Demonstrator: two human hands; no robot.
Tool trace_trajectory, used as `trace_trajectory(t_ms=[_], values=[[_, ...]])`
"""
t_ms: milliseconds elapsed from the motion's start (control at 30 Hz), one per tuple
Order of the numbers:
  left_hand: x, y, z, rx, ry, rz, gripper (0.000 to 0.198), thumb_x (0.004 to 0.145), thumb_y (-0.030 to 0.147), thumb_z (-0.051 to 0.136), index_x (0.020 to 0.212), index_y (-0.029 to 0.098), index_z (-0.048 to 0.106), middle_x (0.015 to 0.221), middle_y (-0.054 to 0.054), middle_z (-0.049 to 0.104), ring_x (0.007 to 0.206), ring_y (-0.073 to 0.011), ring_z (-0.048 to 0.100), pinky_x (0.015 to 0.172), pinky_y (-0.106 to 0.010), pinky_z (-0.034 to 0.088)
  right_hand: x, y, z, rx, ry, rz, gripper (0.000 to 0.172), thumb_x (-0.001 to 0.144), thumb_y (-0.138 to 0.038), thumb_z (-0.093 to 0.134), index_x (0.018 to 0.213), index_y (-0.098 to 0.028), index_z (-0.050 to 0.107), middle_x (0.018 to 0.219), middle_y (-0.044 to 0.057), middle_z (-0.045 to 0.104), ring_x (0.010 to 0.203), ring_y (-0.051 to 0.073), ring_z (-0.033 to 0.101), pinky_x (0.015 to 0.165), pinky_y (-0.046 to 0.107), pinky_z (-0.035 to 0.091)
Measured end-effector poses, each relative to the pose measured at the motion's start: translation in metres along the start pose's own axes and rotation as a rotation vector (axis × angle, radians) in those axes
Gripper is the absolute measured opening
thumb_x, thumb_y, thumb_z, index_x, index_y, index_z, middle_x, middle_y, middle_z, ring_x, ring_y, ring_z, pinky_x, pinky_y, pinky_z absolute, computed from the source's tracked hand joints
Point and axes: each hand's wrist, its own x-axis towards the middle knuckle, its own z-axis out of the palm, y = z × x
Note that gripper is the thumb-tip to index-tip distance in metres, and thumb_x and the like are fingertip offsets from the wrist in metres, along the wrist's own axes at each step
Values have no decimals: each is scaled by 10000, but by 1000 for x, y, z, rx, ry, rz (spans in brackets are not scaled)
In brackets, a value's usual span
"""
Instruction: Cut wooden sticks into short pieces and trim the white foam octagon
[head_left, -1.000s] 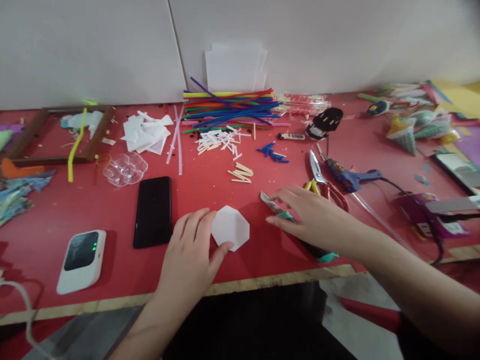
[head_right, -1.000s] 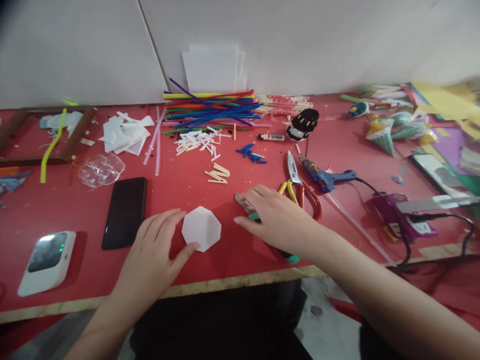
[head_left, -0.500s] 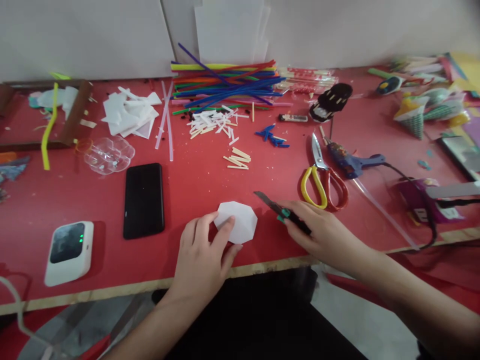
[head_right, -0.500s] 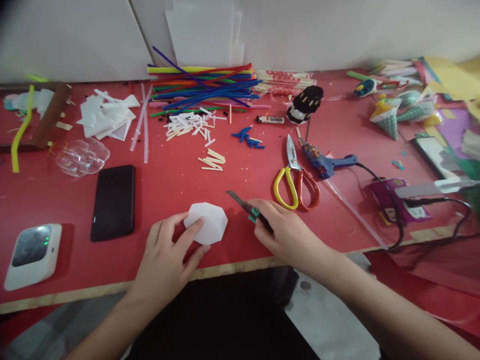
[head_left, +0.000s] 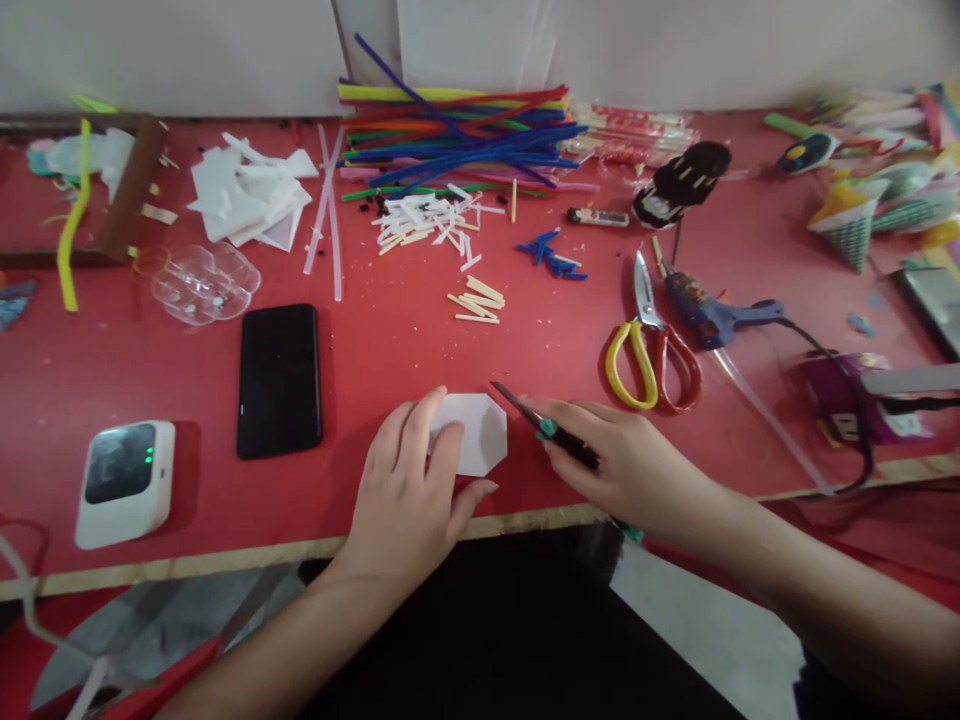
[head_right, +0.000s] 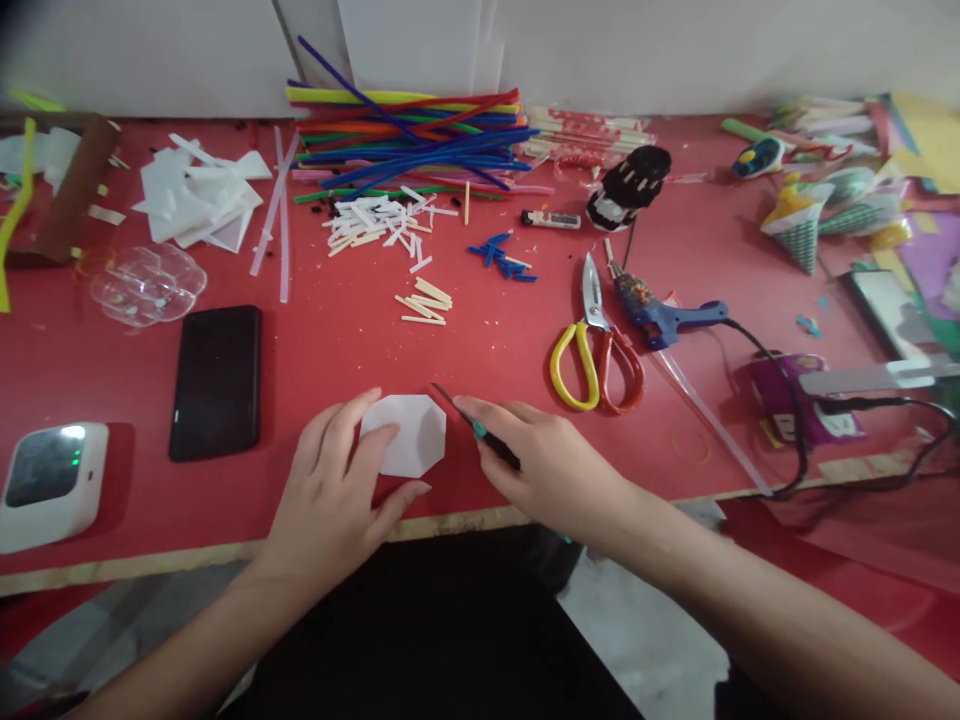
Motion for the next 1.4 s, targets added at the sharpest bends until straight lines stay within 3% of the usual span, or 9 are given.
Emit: trace_trajectory(t_ms=[100,200,333,433,533,767,1033,1267,1400], values=[[0,-1,5,-49,137,-79,786,808,704,654,1274,100,465,1319,-272,523,1204,-427,515,1012,-586,440,1,1,1,3,13,1,473,898,-161,548,1366,-195,596,1214,111,730,992,219,738,835,336,619],[-1,-1,11,-60,161,-178,808,755,752,671,1220,125,461,1188,-230,583,1100,-396,565,950,-570,466,3,1,2,22,28,23,473,889,-160,554,1356,-224,603,1194,85,742,947,205,744,791,315,621],[1,-1,7,-118,45,-194,545,863,425,686,1275,152,457,1299,-211,586,1189,-386,540,1007,-566,441,4,0,3,45,34,42,484,882,-152,557,1355,-245,604,1243,71,729,1010,209,736,846,320,615],[1,-2,-1,-194,-56,-144,644,807,155,598,1414,142,383,1539,-219,414,1411,-413,361,1118,-611,343,4,0,2,65,40,30,489,876,-145,563,1351,-250,608,1265,65,721,1062,219,726,897,337,607],[0,1,-5,-190,-44,-133,726,768,145,602,1459,118,382,1630,-235,250,1441,-457,271,1127,-654,297,3,1,2,66,44,23,488,876,-145,565,1352,-244,608,1239,66,732,1025,214,735,872,333,617],[8,7,5,13,-45,-129,541,885,528,646,1336,230,624,1484,-182,495,1121,-419,480,901,-618,462,-1,-6,6,72,-18,4,497,878,-147,559,1366,-232,601,1269,82,718,1065,212,727,908,344,611],[8,-1,4,1,21,-16,484,897,469,667,1269,160,663,1211,-177,613,1108,-365,509,948,-532,502,-6,-3,-1,96,-39,41,502,877,-153,565,1366,-262,602,1243,47,733,1058,201,729,910,314,605],[10,-8,3,39,-1,38,367,939,151,595,1279,271,664,1227,-102,653,1222,-356,526,1006,-578,498,6,-6,-2,29,-42,61,491,890,-167,522,1374,-210,589,1263,76,721,1065,206,726,909,331,601],[9,-13,-7,-2,-43,31,341,873,72,569,1177,186,675,1323,-88,643,1359,-428,428,1078,-637,440,1,-18,4,48,-120,37,513,887,-151,522,1394,-213,574,1252,76,725,1081,200,719,924,327,590]])
